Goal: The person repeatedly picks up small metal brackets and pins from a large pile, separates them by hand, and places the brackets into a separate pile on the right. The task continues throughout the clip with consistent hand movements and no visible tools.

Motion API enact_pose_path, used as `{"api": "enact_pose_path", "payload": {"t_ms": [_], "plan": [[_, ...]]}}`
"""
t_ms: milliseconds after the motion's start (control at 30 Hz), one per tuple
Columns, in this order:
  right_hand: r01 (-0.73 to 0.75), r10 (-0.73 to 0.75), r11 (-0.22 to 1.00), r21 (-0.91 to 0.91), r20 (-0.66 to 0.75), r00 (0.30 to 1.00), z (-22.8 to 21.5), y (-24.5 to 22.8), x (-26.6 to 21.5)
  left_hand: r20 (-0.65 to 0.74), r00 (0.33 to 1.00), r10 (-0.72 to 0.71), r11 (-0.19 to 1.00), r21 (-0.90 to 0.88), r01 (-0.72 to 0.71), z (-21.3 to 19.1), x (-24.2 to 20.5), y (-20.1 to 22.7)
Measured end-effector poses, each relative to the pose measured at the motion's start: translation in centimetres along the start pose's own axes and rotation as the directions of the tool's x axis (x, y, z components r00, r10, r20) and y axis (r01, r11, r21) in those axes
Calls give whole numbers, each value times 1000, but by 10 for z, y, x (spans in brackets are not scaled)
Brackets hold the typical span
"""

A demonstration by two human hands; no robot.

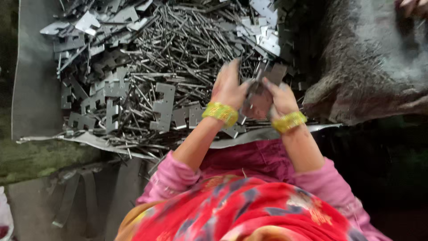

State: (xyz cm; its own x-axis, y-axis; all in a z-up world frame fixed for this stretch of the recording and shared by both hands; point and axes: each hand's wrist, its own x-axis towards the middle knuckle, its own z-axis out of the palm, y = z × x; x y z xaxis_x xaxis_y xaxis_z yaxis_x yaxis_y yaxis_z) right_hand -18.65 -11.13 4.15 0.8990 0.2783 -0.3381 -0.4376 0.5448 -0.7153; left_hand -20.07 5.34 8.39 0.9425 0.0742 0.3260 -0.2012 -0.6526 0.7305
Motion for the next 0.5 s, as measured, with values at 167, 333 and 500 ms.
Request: {"api": "enact_pose_path", "payload": {"t_ms": [167,333,500], "plan": [[415,-416,875,-250,53,908,32,-14,12,499,813,-301,645,-521,559,-26,-18,3],[520,-332,-385,-763,640,693,15,-96,-4,468,881,67,995,31,-92,-38,17,12],[194,-93,-392,-899,248,964,-77,-137,-9,564,803,-192,944,-118,309,32,12,-9]]}}
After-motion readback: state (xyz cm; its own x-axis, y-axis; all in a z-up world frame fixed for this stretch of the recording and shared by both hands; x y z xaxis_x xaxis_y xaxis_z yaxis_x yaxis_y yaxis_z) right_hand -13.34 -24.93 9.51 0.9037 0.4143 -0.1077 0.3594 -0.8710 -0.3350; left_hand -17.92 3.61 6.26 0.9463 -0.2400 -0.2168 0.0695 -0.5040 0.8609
